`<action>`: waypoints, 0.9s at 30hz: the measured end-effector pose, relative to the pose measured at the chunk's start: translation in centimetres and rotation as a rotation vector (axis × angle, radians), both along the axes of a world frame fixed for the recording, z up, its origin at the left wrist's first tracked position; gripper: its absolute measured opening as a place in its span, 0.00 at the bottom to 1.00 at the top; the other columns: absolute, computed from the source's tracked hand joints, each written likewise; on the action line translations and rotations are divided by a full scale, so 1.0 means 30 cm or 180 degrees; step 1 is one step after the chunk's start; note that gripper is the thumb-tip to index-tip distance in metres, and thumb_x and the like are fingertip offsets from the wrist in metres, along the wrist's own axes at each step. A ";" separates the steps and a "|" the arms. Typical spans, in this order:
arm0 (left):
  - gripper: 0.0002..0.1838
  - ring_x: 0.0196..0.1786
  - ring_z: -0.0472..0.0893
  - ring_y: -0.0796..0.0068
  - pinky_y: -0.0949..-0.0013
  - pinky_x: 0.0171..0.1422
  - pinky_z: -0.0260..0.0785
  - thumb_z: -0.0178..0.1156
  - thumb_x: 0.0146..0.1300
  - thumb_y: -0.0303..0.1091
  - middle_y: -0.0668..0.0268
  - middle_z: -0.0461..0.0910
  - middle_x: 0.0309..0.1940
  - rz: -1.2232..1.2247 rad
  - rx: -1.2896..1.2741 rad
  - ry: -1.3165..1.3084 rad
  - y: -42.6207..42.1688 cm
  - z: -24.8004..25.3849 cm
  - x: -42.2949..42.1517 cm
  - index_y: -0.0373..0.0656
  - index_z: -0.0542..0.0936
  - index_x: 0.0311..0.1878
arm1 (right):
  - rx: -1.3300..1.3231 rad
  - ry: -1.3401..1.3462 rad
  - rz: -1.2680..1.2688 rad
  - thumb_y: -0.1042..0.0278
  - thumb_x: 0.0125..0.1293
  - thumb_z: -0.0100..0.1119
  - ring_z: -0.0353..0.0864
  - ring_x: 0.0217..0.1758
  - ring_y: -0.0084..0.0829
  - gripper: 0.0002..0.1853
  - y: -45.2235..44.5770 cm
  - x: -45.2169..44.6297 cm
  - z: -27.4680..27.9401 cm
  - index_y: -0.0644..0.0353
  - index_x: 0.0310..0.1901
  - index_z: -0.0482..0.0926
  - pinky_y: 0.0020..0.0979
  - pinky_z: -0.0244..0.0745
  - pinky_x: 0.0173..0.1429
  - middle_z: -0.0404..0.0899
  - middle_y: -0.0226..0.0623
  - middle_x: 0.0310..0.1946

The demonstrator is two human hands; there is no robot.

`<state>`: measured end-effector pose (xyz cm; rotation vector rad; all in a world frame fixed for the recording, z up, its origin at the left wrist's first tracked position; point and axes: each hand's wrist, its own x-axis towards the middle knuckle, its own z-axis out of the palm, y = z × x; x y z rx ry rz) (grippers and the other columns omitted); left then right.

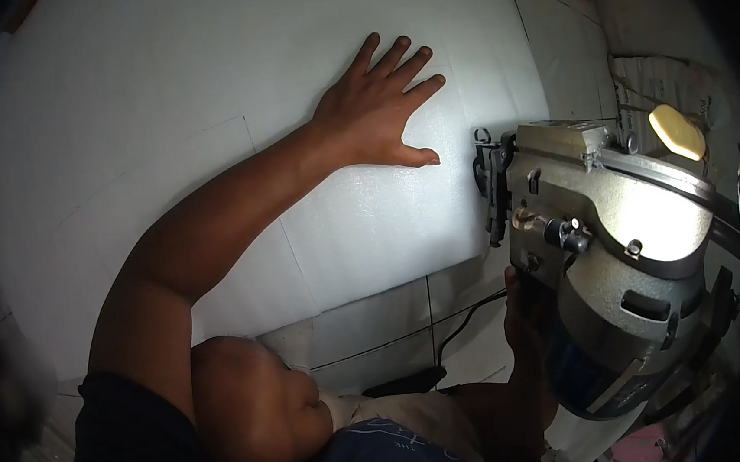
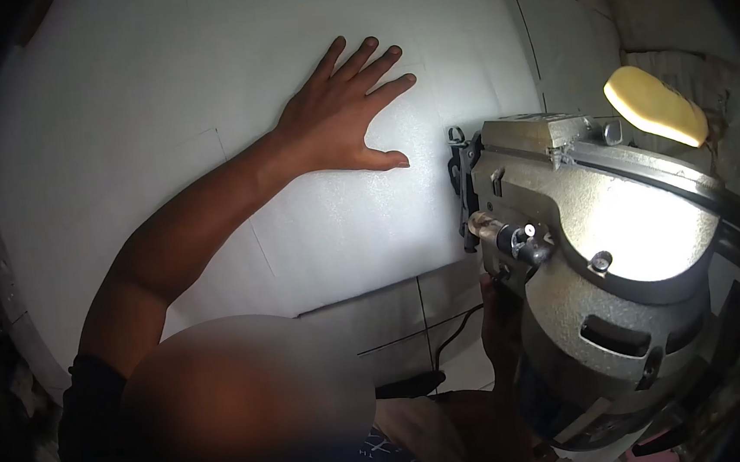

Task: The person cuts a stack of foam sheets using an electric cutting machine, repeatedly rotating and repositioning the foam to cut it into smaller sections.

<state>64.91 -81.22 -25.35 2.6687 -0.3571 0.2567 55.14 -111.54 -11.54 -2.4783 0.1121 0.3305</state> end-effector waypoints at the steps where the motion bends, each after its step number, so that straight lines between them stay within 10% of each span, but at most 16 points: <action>1: 0.51 0.82 0.50 0.50 0.40 0.84 0.35 0.62 0.52 0.73 0.54 0.57 0.78 -0.0001 0.0029 0.0006 -0.001 0.004 -0.002 0.52 0.66 0.75 | -0.0268 -0.0040 0.0153 0.53 0.74 0.58 0.71 0.67 0.52 0.31 0.006 0.006 0.003 0.65 0.69 0.65 0.44 0.64 0.70 0.72 0.58 0.63; 19: 0.51 0.81 0.53 0.52 0.42 0.84 0.38 0.58 0.54 0.75 0.55 0.59 0.77 0.0122 0.0139 -0.0242 -0.064 0.034 -0.116 0.50 0.67 0.74 | -0.0938 -0.0733 0.0963 0.61 0.73 0.57 0.69 0.27 0.24 0.13 -0.070 0.030 -0.050 0.64 0.42 0.75 0.30 0.68 0.33 0.72 0.31 0.24; 23: 0.50 0.81 0.53 0.53 0.44 0.85 0.39 0.59 0.54 0.75 0.56 0.59 0.77 0.0133 0.0130 -0.0215 -0.088 0.029 -0.134 0.51 0.68 0.74 | 0.0043 0.0135 -0.0037 0.62 0.73 0.62 0.76 0.61 0.35 0.22 -0.046 0.021 -0.048 0.66 0.61 0.74 0.36 0.67 0.68 0.78 0.44 0.58; 25: 0.50 0.80 0.54 0.53 0.44 0.85 0.39 0.59 0.54 0.75 0.56 0.59 0.77 0.0135 0.0153 -0.0224 -0.094 0.032 -0.141 0.51 0.68 0.74 | -0.0392 -0.0340 0.0234 0.56 0.72 0.60 0.65 0.23 0.18 0.15 -0.033 0.022 -0.052 0.62 0.39 0.74 0.27 0.64 0.29 0.68 0.25 0.21; 27: 0.50 0.80 0.54 0.53 0.44 0.85 0.39 0.58 0.54 0.75 0.56 0.60 0.77 0.0155 0.0214 -0.0286 -0.100 0.044 -0.157 0.51 0.68 0.74 | -0.0279 -0.0551 0.0398 0.55 0.72 0.60 0.65 0.23 0.17 0.16 -0.063 0.026 -0.071 0.62 0.41 0.75 0.26 0.64 0.29 0.69 0.25 0.22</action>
